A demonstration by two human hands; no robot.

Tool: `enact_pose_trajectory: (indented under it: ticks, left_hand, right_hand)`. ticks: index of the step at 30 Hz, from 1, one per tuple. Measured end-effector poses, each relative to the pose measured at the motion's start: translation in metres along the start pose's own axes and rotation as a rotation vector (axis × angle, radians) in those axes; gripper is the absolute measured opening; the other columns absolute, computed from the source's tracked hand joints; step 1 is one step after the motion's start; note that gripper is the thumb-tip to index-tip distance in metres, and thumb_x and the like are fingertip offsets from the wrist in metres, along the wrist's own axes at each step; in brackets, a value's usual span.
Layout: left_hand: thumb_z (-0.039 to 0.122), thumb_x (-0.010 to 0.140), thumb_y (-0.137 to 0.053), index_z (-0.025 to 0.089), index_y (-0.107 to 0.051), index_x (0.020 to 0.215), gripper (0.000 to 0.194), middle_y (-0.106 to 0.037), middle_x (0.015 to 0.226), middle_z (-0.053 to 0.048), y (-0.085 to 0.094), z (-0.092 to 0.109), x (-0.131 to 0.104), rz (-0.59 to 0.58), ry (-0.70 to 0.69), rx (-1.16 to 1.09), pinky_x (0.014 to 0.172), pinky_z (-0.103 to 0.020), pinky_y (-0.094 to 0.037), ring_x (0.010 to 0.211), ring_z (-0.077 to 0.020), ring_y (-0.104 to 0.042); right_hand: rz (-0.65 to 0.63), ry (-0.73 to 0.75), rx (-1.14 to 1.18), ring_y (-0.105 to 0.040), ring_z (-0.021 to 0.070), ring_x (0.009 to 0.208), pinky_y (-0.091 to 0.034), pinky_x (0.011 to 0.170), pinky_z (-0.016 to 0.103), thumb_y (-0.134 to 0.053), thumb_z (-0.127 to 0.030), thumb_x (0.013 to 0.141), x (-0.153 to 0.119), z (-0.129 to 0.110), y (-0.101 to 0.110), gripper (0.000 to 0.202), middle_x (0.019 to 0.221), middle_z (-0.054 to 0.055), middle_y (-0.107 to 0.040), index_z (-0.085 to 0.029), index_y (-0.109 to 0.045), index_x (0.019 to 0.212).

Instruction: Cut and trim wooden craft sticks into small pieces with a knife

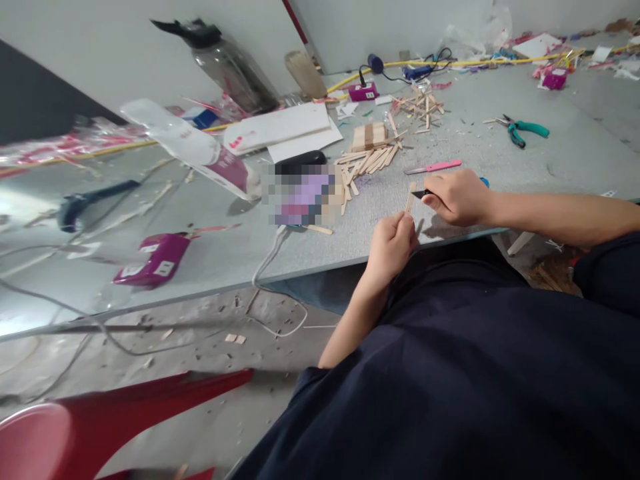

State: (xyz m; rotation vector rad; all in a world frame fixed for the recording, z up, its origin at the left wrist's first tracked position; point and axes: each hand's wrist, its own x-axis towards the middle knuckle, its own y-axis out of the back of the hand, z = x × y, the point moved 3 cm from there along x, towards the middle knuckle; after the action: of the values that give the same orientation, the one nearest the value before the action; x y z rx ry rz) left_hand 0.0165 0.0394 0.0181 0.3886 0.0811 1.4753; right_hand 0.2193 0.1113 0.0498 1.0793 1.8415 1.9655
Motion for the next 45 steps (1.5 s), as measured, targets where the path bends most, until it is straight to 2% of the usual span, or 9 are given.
enact_pose_trajectory:
  ticks: [10, 16, 20, 26, 36, 45]
  left_hand:
    - [0.037, 0.116, -0.051, 0.029, -0.051, 0.069, 0.047, -0.057, 0.060, 0.002, -0.004, -0.005, 0.001, 0.019, 0.023, 0.103, 0.067, -0.035, -0.043, 0.061, -0.0181, -0.054]
    - [0.038, 0.117, -0.049, 0.029, -0.050, 0.071, 0.047, -0.062, 0.067, -0.001, -0.006, -0.003, 0.002, 0.018, 0.031, 0.226, 0.072, -0.036, -0.043, 0.068, -0.0199, -0.056]
    - [0.040, 0.117, -0.049, 0.029, -0.050, 0.072, 0.047, -0.062, 0.067, -0.001, -0.006, -0.002, 0.002, 0.017, 0.035, 0.276, 0.074, -0.037, -0.043, 0.069, -0.0206, -0.057]
    - [0.040, 0.116, -0.051, 0.029, -0.051, 0.072, 0.045, -0.059, 0.064, 0.000, -0.006, -0.005, 0.002, 0.043, 0.046, 0.202, 0.069, -0.034, -0.041, 0.067, -0.0198, -0.056]
    - [0.036, 0.117, -0.051, 0.029, -0.053, 0.070, 0.048, -0.060, 0.063, 0.001, -0.005, -0.002, 0.000, 0.046, 0.039, 0.211, 0.071, -0.033, -0.043, 0.066, -0.0194, -0.056]
    - [0.038, 0.116, -0.053, 0.029, -0.047, 0.071, 0.046, -0.057, 0.068, 0.001, -0.004, 0.003, -0.002, 0.032, 0.024, 0.344, 0.074, -0.038, -0.032, 0.068, -0.0205, -0.054]
  right_hand:
    - [-0.157, 0.055, -0.049, -0.061, 0.0293, 0.086, -0.021, 0.072, 0.041, -0.019, -0.074, 0.126, -0.004, -0.005, 0.000, 0.090, 0.111, 0.022, -0.083, -0.010, -0.082, 0.128]
    - [-0.155, 0.070, -0.055, -0.059, 0.0282, 0.081, -0.020, 0.072, 0.040, -0.018, -0.074, 0.126, -0.005, -0.007, 0.000, 0.091, 0.108, 0.022, -0.083, -0.011, -0.084, 0.126]
    - [-0.141, 0.015, -0.056, -0.061, 0.0282, 0.084, -0.019, 0.072, 0.040, -0.019, -0.073, 0.126, -0.003, -0.004, 0.000, 0.091, 0.111, 0.023, -0.085, -0.011, -0.085, 0.128]
    - [-0.074, -0.039, -0.052, -0.064, 0.0295, 0.087, -0.020, 0.073, 0.041, -0.026, -0.067, 0.124, -0.001, -0.002, 0.004, 0.082, 0.115, 0.024, -0.086, -0.010, -0.085, 0.130]
    - [-0.184, 0.066, -0.042, -0.061, 0.0284, 0.082, -0.020, 0.073, 0.040, -0.026, -0.068, 0.125, -0.002, -0.007, 0.004, 0.082, 0.108, 0.022, -0.084, -0.011, -0.085, 0.124]
    - [-0.222, 0.114, -0.050, -0.066, 0.0294, 0.083, -0.021, 0.074, 0.041, -0.033, -0.062, 0.125, -0.002, -0.009, 0.006, 0.073, 0.106, 0.022, -0.087, -0.012, -0.086, 0.121]
